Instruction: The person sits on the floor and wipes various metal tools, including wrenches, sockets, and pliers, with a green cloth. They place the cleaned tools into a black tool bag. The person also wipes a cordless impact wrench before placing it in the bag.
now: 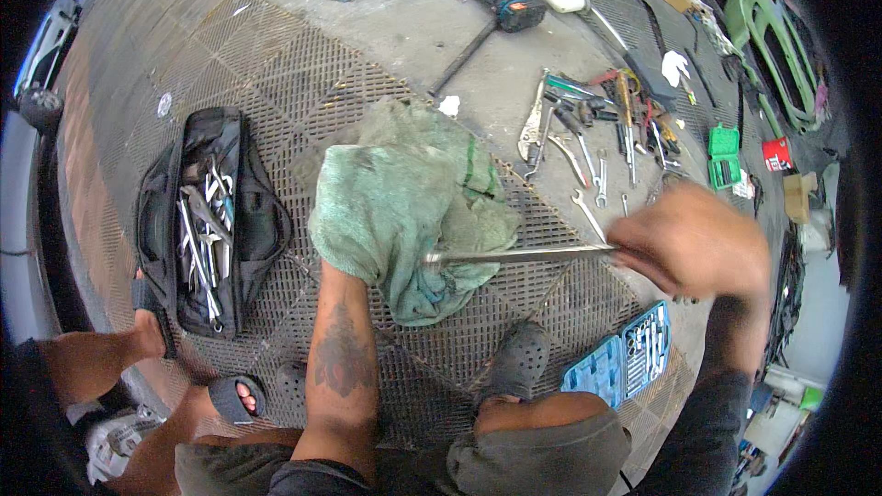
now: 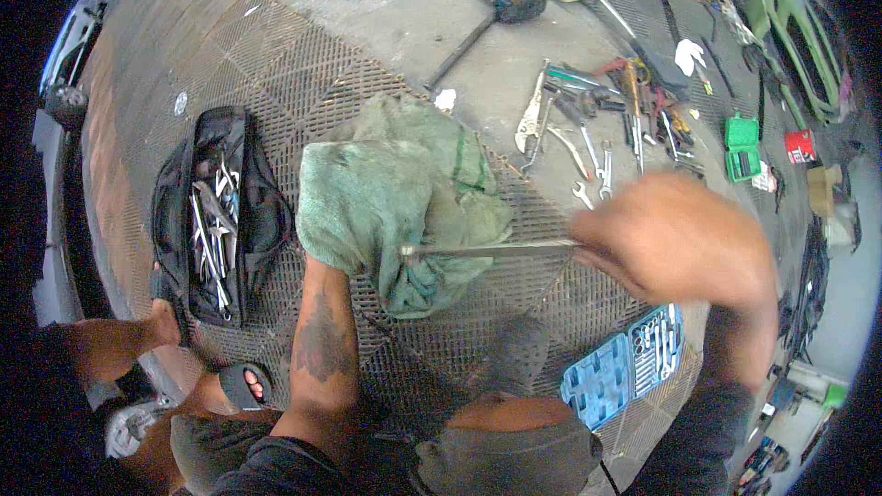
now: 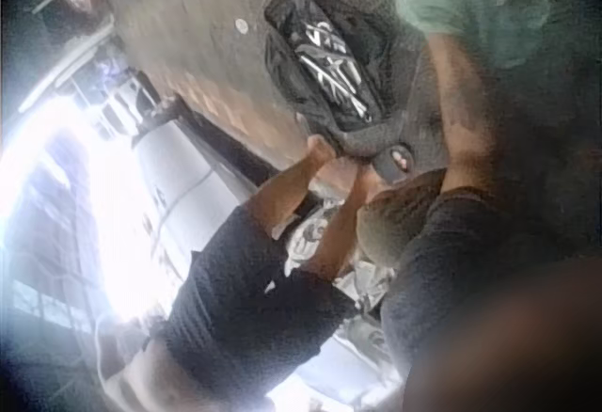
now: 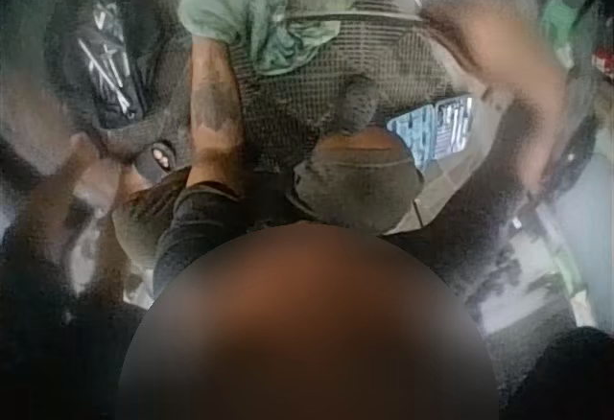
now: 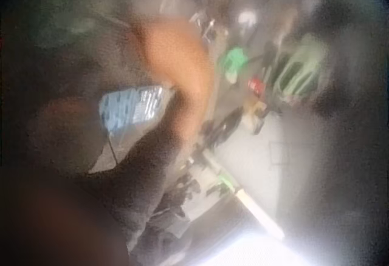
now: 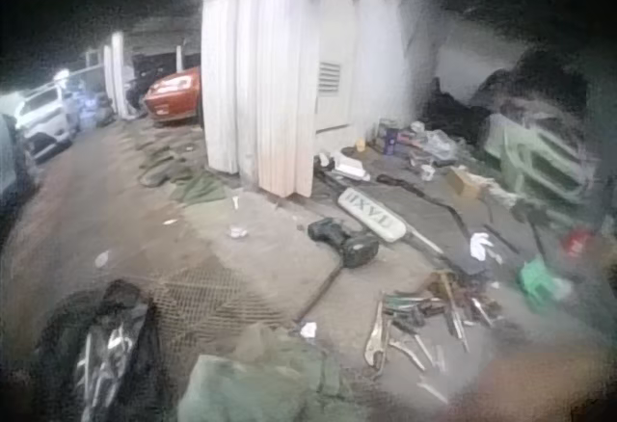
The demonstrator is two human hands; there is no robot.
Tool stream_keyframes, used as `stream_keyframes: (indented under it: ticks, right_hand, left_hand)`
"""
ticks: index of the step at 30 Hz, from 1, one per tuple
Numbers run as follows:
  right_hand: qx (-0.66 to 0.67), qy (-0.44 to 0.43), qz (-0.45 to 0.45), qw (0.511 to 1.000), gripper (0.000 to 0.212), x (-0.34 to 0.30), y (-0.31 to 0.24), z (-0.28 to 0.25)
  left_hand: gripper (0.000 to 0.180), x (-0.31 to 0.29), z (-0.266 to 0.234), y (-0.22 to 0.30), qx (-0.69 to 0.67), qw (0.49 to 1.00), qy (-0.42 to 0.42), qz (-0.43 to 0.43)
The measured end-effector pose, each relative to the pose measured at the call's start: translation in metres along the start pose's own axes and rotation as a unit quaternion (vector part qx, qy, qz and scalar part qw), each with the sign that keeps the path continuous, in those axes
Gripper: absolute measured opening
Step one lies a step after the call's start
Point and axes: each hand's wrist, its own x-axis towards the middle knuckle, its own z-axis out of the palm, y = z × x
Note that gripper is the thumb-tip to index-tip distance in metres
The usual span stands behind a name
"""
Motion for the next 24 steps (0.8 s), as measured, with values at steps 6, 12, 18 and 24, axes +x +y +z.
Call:
stream_keyframes:
  ticks: [6,12,18,24]
  right_hand:
    - [0.068,0.307,-0.115,0.942,0.035,0.161,0.044,0.012]
    - [0.552,0.204,0.126,0.799,0.077,0.196,-0.034,0.143]
    - [0.571,0.178,0.019,0.801,0.057,0.170,-0.063,0.213]
    - [0.772,0.213,0.096,0.591,0.042,0.155,-0.010,0.231]
  left_hand:
    - [0.031,-0.006,0.113,0.011,0.246,0.964,0.012,-0.100]
    - [0.023,0.007,0.072,0.018,0.130,0.984,0.114,-0.048]
    - [0.028,0.022,0.042,0.009,0.017,0.975,0.199,-0.101]
    - [0.021,0.000,0.061,0.018,-0.331,0.919,0.185,-0.109]
